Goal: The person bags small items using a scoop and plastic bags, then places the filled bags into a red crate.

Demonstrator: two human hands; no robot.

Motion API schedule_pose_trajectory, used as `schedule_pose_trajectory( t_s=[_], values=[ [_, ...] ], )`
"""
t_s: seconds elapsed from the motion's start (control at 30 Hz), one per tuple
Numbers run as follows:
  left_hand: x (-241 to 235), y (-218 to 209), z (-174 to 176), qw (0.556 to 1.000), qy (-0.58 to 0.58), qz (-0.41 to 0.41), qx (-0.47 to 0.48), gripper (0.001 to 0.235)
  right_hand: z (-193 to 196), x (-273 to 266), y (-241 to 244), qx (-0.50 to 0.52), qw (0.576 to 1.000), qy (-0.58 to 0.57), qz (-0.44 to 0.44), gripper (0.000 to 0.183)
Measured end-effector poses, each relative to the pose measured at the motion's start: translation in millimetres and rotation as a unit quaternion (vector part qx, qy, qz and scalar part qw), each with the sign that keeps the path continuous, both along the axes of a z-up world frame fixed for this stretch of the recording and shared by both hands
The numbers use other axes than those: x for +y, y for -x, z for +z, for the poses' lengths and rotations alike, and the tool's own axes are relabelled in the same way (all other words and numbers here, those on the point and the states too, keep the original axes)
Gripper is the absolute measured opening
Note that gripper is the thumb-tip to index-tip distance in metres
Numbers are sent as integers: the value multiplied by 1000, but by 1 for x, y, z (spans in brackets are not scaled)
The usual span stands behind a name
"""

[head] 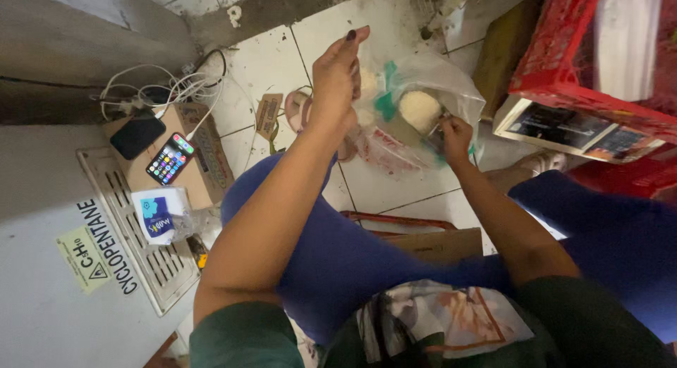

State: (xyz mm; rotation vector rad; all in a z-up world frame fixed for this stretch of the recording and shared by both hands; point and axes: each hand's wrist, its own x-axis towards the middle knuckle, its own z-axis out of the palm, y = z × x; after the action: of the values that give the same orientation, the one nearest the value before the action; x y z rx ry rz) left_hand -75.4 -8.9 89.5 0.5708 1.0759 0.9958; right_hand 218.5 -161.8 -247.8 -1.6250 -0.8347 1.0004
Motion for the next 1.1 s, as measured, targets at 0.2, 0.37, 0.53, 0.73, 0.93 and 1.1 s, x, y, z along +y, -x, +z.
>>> schedule_pose_trajectory(
  t_s=[0.2,0.37,0.53,0.73,0.93,1.1],
  values=[
    [4,-13,-27,1000,-22,5,-20,34,69,-4,-39,-11,999,-4,33,22],
    [0,-33,-44,999,-33,-13,-28,29,188,15,-58,-165,982,-7,89,21],
    [-3,-62,-52,998,-33,-28,-41,21,327,45,-24,-366,901,-51,226,31],
    [-5,-91,-31,997,-38,-28,-57,21,426,87,70,-637,704,-1,314,32],
    [-12,-90,-4,995,-32,-25,-87,21,454,116,110,-743,560,22,367,16],
    [-7,-85,-7,995,-31,-21,-94,16,459,118,94,-751,562,22,346,19]
  ],
)
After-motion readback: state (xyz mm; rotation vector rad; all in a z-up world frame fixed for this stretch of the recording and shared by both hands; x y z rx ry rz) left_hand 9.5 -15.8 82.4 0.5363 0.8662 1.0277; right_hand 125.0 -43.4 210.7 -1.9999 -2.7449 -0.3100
